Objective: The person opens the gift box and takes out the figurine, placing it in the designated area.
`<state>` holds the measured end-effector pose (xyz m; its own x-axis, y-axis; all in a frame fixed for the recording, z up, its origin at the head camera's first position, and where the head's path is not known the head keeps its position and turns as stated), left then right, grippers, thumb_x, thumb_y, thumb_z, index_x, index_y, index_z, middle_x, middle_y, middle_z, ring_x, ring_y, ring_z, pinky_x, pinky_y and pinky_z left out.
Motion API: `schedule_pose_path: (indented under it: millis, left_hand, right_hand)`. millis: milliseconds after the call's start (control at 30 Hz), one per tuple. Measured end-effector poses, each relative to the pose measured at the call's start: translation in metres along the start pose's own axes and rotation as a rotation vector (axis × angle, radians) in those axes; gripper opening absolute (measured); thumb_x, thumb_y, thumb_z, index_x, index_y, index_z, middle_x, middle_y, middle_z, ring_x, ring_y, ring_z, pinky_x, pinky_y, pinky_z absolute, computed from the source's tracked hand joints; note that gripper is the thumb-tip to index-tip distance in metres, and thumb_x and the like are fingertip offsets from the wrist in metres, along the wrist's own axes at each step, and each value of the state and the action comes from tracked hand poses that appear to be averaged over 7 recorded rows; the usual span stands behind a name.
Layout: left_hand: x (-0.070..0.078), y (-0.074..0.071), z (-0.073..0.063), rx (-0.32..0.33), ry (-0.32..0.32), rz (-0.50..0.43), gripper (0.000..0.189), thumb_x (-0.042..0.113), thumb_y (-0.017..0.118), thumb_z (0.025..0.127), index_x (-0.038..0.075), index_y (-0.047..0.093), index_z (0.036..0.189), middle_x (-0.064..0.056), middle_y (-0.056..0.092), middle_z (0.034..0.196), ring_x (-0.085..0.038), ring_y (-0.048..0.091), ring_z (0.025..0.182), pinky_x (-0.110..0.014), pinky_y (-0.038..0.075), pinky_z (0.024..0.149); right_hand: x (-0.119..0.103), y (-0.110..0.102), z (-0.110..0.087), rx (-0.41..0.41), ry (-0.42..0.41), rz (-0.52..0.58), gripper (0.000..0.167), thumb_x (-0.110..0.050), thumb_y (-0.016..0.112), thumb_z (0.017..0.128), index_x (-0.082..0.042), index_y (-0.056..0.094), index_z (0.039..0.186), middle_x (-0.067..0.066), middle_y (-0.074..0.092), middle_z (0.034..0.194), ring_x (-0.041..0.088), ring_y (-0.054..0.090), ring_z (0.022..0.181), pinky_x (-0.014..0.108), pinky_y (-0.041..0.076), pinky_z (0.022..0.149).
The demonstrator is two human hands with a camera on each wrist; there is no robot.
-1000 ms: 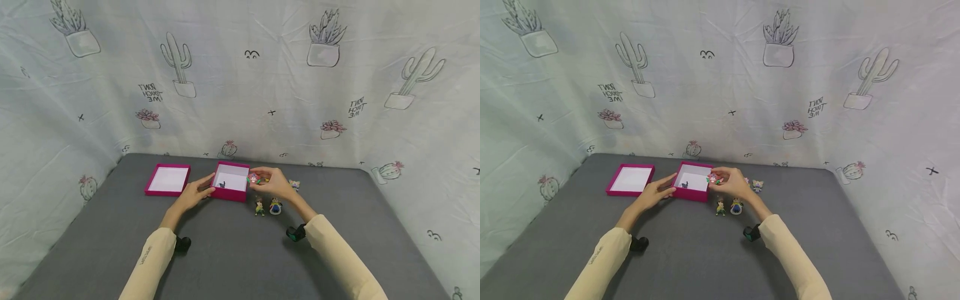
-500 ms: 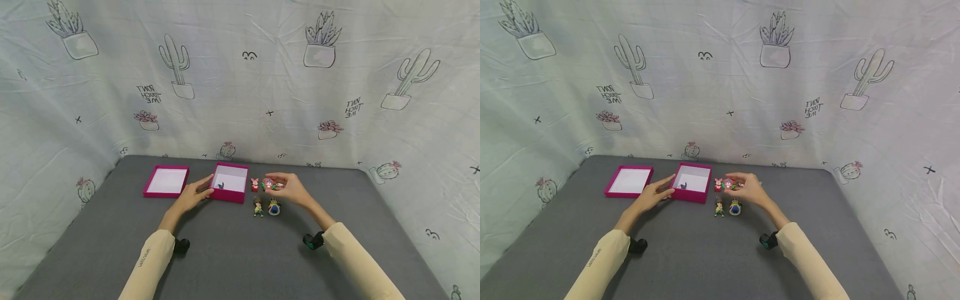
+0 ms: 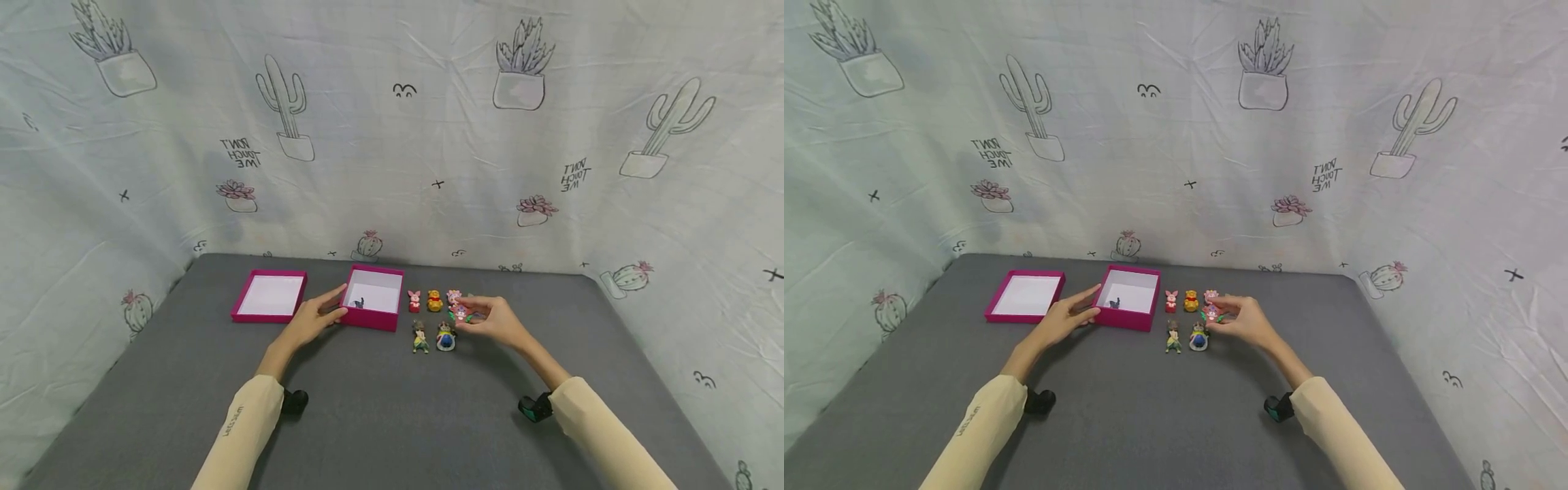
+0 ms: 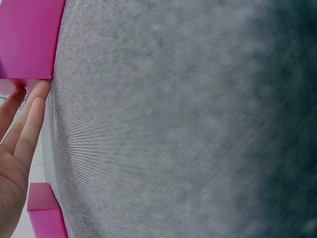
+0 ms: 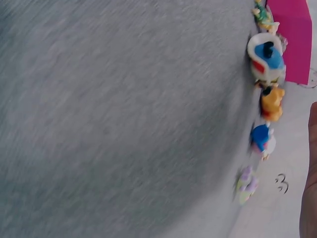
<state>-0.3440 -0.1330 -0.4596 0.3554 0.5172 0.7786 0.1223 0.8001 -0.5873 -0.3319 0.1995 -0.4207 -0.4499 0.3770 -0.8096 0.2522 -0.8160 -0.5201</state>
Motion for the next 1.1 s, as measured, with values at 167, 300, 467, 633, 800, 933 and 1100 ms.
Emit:
schedule_pose_path:
  millis: [167, 300, 467, 633, 800, 933, 1100]
  left_hand:
    - [-0.002, -0.001, 0.001, -0.003, -0.002, -0.003, 0.061, 0.023, 0.065, 0.093, 0.016, 0.039, 0.148, -0.019, 0.044, 0.143, -0.029, 0.066, 0.101, -0.043, 0.054, 0.084]
    - [-0.003, -0.001, 0.002, -0.002, -0.007, 0.000, 0.062, 0.024, 0.065, 0.093, 0.017, 0.038, 0.148, -0.020, 0.045, 0.143, -0.028, 0.067, 0.100, -0.044, 0.054, 0.085]
    - [-0.003, 0.000, 0.001, -0.003, -0.004, 0.004, 0.062, 0.026, 0.064, 0.093, 0.017, 0.038, 0.149, -0.020, 0.044, 0.143, -0.028, 0.067, 0.099, -0.044, 0.054, 0.084]
    - [-0.003, 0.001, -0.001, -0.005, -0.013, 0.003, 0.063, 0.027, 0.064, 0.093, 0.016, 0.037, 0.149, -0.020, 0.043, 0.144, -0.028, 0.067, 0.098, -0.044, 0.054, 0.085]
    - [-0.005, 0.002, -0.003, -0.003, -0.016, -0.007, 0.063, 0.024, 0.065, 0.093, 0.014, 0.037, 0.149, -0.022, 0.042, 0.144, -0.028, 0.068, 0.096, -0.043, 0.054, 0.085]
    - [-0.005, 0.002, -0.002, -0.004, -0.021, -0.001, 0.063, 0.026, 0.065, 0.093, 0.016, 0.037, 0.149, -0.022, 0.042, 0.144, -0.027, 0.067, 0.098, -0.043, 0.054, 0.086]
    - [-0.003, 0.001, -0.001, -0.005, -0.016, 0.002, 0.063, 0.027, 0.064, 0.093, 0.016, 0.037, 0.149, -0.023, 0.044, 0.143, -0.026, 0.068, 0.096, -0.044, 0.054, 0.085]
  right_hand:
    - [0.022, -0.007, -0.004, -0.013, 0.002, 0.006, 0.052, -0.007, 0.079, 0.079, 0.009, 0.059, 0.124, 0.026, 0.056, 0.129, 0.032, 0.062, 0.108, 0.028, 0.056, 0.076]
    - [0.026, -0.012, -0.009, -0.035, 0.002, 0.007, 0.053, -0.008, 0.079, 0.078, 0.009, 0.059, 0.124, 0.026, 0.058, 0.126, 0.025, 0.064, 0.107, 0.031, 0.055, 0.079]
    - [0.033, -0.013, -0.016, -0.086, 0.041, -0.009, 0.055, -0.011, 0.081, 0.076, 0.009, 0.060, 0.123, 0.025, 0.061, 0.123, 0.020, 0.064, 0.106, 0.028, 0.055, 0.078]
    - [0.041, -0.010, -0.020, -0.116, 0.044, -0.042, 0.055, -0.011, 0.081, 0.077, 0.010, 0.060, 0.122, 0.023, 0.063, 0.119, 0.025, 0.065, 0.104, 0.024, 0.055, 0.072]
    - [0.049, -0.006, -0.022, -0.147, 0.030, -0.072, 0.054, -0.011, 0.081, 0.077, 0.010, 0.060, 0.122, 0.021, 0.066, 0.113, 0.022, 0.067, 0.099, 0.023, 0.054, 0.070]
    - [0.052, -0.004, -0.024, -0.159, 0.020, -0.103, 0.053, -0.012, 0.081, 0.077, 0.010, 0.061, 0.121, 0.019, 0.069, 0.108, 0.018, 0.068, 0.091, 0.023, 0.055, 0.069]
    - [0.052, 0.000, -0.025, -0.186, 0.004, -0.115, 0.050, -0.011, 0.080, 0.078, 0.011, 0.062, 0.119, 0.021, 0.067, 0.111, 0.017, 0.068, 0.094, 0.024, 0.055, 0.077]
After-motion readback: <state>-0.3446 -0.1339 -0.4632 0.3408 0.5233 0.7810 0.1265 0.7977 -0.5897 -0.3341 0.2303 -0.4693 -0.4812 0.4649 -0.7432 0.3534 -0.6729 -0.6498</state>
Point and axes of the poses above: each hand's wrist, its own z-axis towards the middle knuckle, its own y-axis out of the palm, x = y × z, the point moved 9 cm from there along z, towards the middle knuckle
